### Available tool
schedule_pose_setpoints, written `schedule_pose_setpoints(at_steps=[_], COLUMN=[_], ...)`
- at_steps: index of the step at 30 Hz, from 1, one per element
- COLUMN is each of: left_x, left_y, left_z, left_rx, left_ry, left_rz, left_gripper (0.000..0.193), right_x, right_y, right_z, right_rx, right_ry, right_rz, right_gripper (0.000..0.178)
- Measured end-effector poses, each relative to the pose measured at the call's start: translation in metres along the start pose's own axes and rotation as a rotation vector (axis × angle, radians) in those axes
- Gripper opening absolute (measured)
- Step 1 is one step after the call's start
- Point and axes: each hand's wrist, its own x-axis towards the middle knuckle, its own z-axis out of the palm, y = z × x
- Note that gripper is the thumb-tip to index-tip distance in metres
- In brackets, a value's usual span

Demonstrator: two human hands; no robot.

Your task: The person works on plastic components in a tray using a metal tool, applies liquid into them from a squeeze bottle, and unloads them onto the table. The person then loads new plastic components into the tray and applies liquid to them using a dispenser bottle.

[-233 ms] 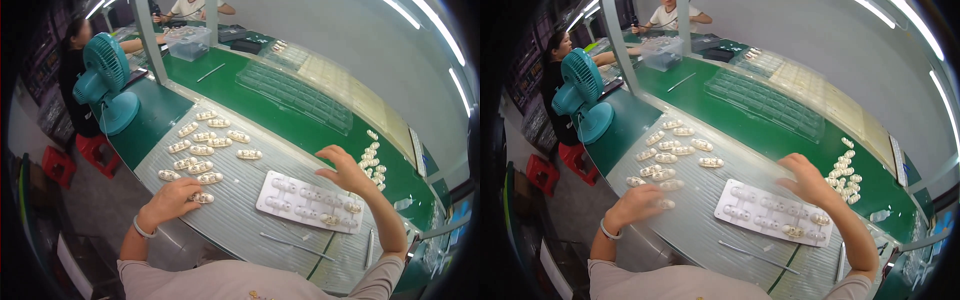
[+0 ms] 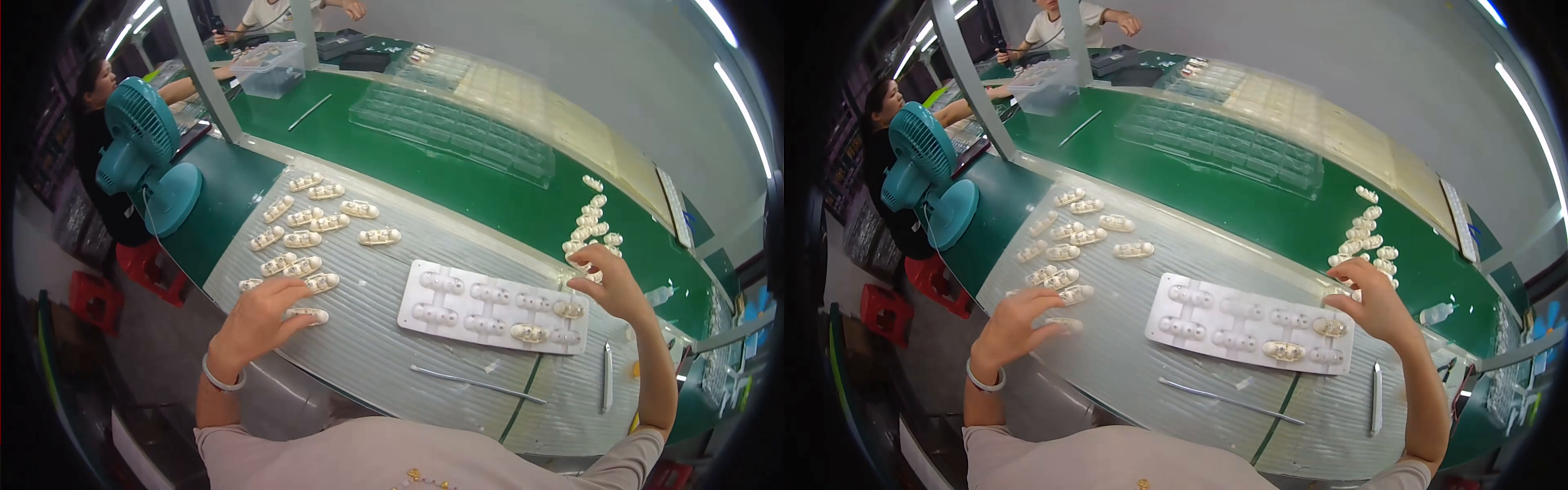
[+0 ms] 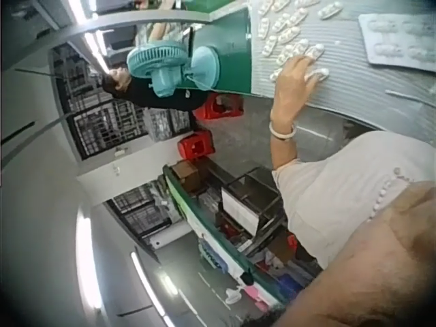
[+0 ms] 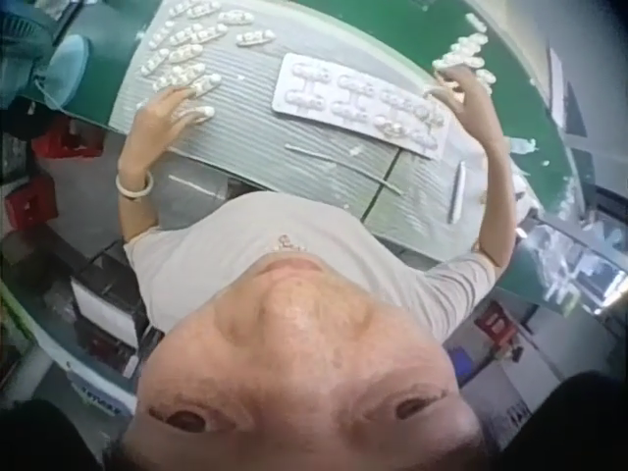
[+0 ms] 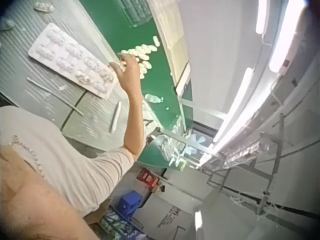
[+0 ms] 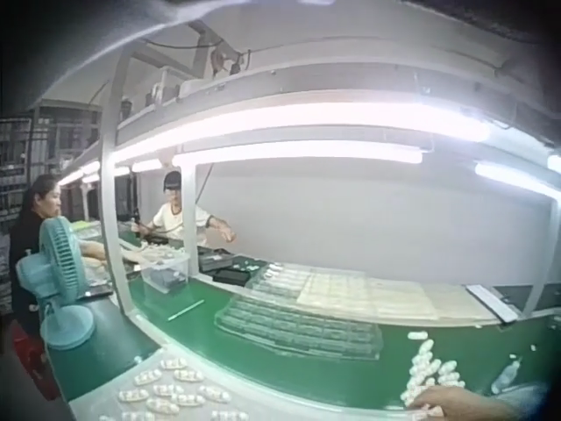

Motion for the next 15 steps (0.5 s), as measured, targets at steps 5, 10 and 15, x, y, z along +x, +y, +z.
schedule_pose_setpoints(at_steps=[5, 10, 15], left_x=[0.065, 0.132, 0.197], left_y=[0.027, 0.067, 0.132], left_z=[0.017, 0.056, 0.141], left_rx=[-0.121, -0.189, -0.318], left_ry=[-0.092, -0.174, -0.257], left_rz=[0.265, 0.495, 0.758], left_gripper=[0.025, 0.022, 0.026], right_x=[-0.041, -0.065, -0.083], right_y=[0.012, 0.013, 0.033], right_z=[-0.010, -0.013, -0.009], right_rx=[-0.094, -0.248, -0.276], right_ry=[0.042, -0.073, -0.176], right_rz=[0.069, 0.093, 0.220], right_gripper=[0.035, 0.049, 0.053])
